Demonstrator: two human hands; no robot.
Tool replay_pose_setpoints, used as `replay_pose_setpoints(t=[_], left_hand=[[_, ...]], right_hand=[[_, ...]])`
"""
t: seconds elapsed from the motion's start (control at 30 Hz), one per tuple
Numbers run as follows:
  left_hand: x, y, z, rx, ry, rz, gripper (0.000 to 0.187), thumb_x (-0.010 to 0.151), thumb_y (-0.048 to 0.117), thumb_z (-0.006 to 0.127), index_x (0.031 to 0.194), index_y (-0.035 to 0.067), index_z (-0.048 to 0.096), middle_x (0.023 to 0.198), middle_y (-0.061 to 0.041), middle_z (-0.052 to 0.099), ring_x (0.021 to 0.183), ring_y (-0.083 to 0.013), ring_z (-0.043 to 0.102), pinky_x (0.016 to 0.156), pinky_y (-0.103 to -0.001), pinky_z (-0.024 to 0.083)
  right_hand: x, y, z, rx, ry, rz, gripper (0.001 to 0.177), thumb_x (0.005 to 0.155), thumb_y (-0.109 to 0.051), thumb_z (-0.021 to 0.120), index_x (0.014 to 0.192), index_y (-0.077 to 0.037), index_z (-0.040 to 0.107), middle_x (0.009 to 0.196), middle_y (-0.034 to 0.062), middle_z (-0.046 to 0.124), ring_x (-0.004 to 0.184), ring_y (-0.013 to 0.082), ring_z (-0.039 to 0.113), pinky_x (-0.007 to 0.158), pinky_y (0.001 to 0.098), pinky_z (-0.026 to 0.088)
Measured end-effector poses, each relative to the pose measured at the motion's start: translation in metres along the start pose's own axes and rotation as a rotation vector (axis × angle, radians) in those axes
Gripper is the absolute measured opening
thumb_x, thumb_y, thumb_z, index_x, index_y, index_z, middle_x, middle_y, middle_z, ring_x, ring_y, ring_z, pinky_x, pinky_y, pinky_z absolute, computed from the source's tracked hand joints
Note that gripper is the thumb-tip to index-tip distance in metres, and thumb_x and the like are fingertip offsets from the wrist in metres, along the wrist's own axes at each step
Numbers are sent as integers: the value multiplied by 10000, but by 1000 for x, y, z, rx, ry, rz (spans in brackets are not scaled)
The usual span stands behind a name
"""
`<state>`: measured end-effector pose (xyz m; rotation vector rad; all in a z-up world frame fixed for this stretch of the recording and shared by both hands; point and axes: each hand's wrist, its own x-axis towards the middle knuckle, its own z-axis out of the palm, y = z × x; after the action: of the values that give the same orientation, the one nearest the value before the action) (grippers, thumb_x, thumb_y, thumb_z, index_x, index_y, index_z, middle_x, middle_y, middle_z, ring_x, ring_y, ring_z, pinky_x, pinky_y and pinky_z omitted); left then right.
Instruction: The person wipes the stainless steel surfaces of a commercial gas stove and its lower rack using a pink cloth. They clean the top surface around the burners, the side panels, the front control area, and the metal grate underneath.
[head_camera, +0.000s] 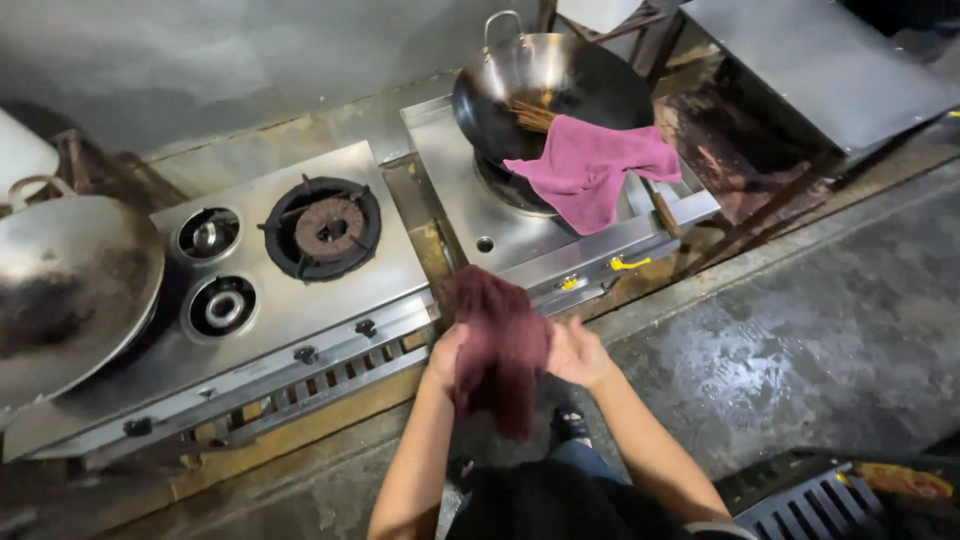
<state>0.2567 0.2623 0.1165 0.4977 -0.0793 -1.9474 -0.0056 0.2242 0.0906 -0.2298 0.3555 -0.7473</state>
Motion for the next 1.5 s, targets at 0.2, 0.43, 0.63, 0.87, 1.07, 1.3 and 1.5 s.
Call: replay_pose_setpoints(t=[0.2, 0.43, 0.63, 0.87, 1.07, 1.3, 1.5], left_hand=[[-11, 10, 0, 652, 164, 182, 990, 785, -107, 807, 1607, 231, 372, 1597, -60, 470, 1417, -251, 492, 1169, -505, 387], [9, -8, 54, 1299, 563, 352, 455, 982, 79, 663, 1386, 134, 463, 1160, -206, 753, 1106, -377, 723, 942, -493, 549], [36, -32, 86, 1688, 680, 826, 151, 972, 288, 700, 1103, 228, 742, 966, 5, 747, 965, -246, 751, 864, -354, 593], [101, -75, 67, 1899, 325, 1115, 162, 879, 403, 770, 988, 284, 782, 1062, -70, 602, 1020, -316, 637, 935, -447, 525], [167, -72, -22, 1825, 314, 1578, 382, 870, 496, 758, 1137, 226, 708, 1197, -127, 612, 1146, -366, 631, 998, -509, 507], [193, -113, -205, 1347, 636, 1823, 475, 1060, 377, 512, 1342, -4, 550, 1318, -179, 536, 1270, -318, 546, 1116, -435, 456], [211, -131, -279, 1352, 651, 1593, 412, 1069, 306, 503, 1374, 45, 600, 1343, -130, 620, 1237, -259, 601, 1059, -383, 489]], right_hand=[[-37, -91, 22, -643, 184, -143, 236, 799, 99, 759, 1017, 11, 746, 924, 115, 769, 870, 274, 762, 808, 458, 608], [-18, -239, -38, -1771, 181, -450, 294, 710, -228, 929, 628, -69, 695, 556, 36, 616, 611, 179, 533, 616, 334, 446], [-9, -249, 32, -1604, -30, -1006, 213, 908, -228, 743, 1001, -37, 747, 1568, 225, 428, 1398, 342, 443, 1184, 438, 316], [36, -164, -103, -1325, 152, -315, 374, 647, 32, 804, 993, -98, 749, 824, -69, 645, 759, 80, 698, 587, 299, 600], [64, -89, -154, -1178, 303, -990, 498, 714, -19, 902, 1162, -46, 686, 1140, 112, 704, 1077, 181, 632, 1034, 402, 491], [84, -125, -371, -892, 332, -1871, 455, 1096, 35, 404, 1539, 42, 301, 1582, 278, 339, 1488, 394, 347, 1295, 528, 270], [156, -87, -311, -890, 286, -1605, 164, 985, 42, 461, 1147, 62, 474, 1104, 210, 576, 974, 300, 595, 886, 393, 512]])
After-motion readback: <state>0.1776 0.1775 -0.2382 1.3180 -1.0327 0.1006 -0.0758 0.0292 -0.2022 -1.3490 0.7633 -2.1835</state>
